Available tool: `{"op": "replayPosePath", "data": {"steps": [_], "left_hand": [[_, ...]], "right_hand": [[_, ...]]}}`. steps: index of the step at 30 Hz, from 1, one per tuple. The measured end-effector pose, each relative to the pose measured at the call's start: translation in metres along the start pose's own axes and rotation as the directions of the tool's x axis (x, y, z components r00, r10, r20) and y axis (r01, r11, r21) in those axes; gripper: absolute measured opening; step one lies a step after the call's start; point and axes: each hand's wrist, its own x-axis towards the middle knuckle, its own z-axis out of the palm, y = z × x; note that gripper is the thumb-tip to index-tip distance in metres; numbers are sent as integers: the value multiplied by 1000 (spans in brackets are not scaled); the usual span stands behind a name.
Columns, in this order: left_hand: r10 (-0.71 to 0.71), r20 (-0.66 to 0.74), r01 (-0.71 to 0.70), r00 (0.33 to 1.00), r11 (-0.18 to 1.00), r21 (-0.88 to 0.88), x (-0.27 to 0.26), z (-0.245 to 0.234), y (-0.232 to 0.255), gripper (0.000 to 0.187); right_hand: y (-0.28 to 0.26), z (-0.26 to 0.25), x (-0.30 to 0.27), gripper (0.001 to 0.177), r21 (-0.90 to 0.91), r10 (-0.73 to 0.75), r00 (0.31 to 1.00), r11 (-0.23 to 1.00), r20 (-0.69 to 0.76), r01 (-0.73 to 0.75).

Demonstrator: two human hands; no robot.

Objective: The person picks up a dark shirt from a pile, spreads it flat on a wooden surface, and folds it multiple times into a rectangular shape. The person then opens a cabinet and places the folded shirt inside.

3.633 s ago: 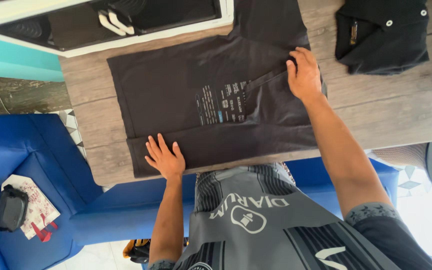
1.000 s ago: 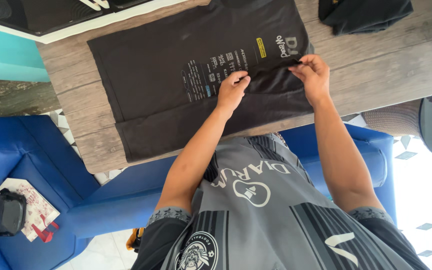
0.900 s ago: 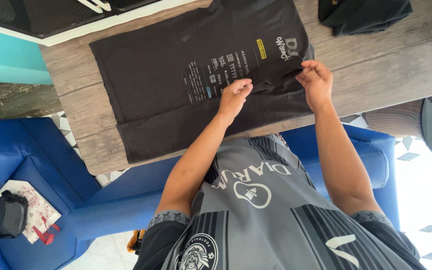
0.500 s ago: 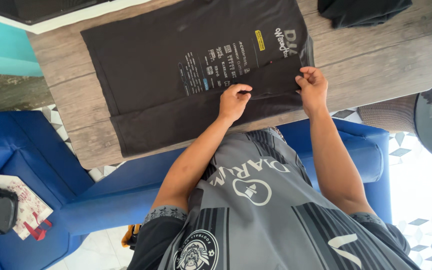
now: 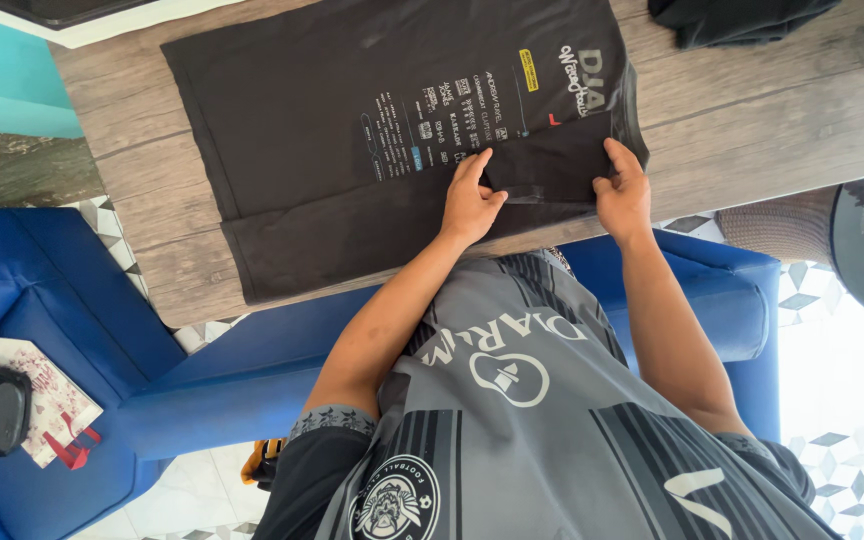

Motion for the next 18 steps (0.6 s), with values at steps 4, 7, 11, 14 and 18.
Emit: {"op": "replayPosePath", "data": {"steps": [4, 7, 11, 14, 18], "left_hand": [[49, -19, -47, 999, 994, 99, -1, -1, 1, 69], [46, -21, -44, 999, 993, 110, -2, -3, 4, 67], [29, -10, -27, 1000, 984, 175, -6, -6, 11, 66], [3, 8, -5, 1000, 973, 232, -6, -8, 18, 66], [-10, 24, -2, 1000, 887, 461, -6, -12, 27, 67]], "right_hand": [[5, 1, -3, 62, -123, -68, 997, 990, -31, 64], [2, 2, -6, 63, -145, -75, 997, 987, -31, 70], [0, 1, -12, 62, -233, -208, 978, 953, -31, 195], [-2, 2, -17, 61, -275, -199, 980, 944, -28, 184], [-9, 4, -21, 60, -311, -148, 989, 940, 2, 141]]}}
